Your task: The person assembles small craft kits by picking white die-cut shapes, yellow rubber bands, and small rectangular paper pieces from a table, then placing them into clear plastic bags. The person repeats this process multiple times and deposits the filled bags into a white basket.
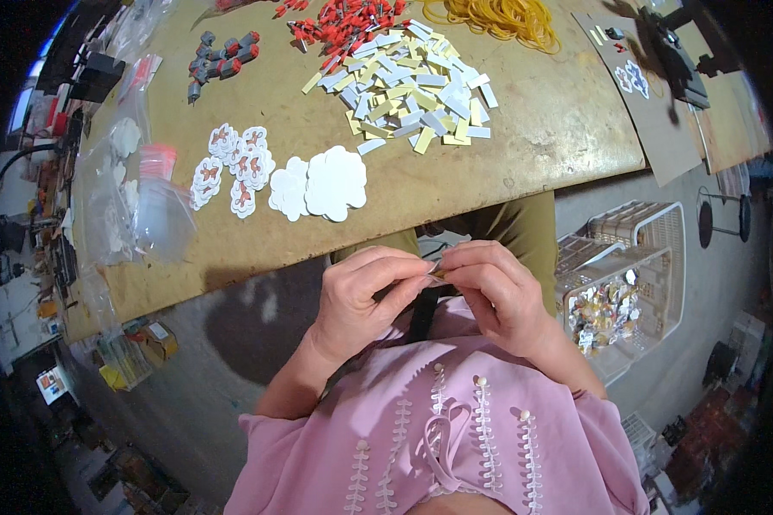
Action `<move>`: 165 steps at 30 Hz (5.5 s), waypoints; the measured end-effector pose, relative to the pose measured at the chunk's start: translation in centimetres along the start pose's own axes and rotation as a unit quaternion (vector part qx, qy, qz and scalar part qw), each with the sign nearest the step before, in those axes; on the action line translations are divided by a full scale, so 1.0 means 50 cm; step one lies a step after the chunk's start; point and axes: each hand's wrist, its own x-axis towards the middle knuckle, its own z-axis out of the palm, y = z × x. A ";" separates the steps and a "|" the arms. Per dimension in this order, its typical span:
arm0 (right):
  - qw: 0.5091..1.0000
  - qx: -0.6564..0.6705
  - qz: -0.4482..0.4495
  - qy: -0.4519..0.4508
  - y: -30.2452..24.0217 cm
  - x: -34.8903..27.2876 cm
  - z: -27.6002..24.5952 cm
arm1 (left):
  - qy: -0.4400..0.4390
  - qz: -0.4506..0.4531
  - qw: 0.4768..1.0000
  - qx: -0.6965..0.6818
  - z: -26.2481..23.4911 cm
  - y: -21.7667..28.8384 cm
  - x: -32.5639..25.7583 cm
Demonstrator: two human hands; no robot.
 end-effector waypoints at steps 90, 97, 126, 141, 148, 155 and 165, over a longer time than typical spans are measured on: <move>0.373 0.891 0.259 0.003 0.150 -0.063 0.012 | 0.377 -0.034 0.904 0.197 -0.259 -0.111 -0.196; 0.346 0.907 0.225 0.078 0.123 -0.038 0.035 | -0.124 -0.268 0.930 -0.221 0.057 0.001 -0.063; 0.788 0.488 0.364 0.091 0.141 -0.147 -0.018 | 0.020 -0.225 0.927 -0.299 0.152 -0.112 -0.068; 0.819 0.490 0.292 0.060 0.121 -0.134 -0.004 | -0.010 -0.186 0.958 -0.220 0.157 -0.116 -0.086; 0.963 0.090 0.247 0.057 0.108 -0.123 -0.036 | 0.047 -0.005 0.999 -0.004 0.124 -0.097 -0.055; 0.991 -0.082 0.066 0.079 0.112 -0.113 -0.040 | 0.099 0.160 0.977 0.096 0.116 -0.088 -0.040; 0.988 -0.091 0.109 0.061 0.109 -0.124 -0.046 | 0.090 0.075 0.993 -0.003 0.120 -0.078 -0.042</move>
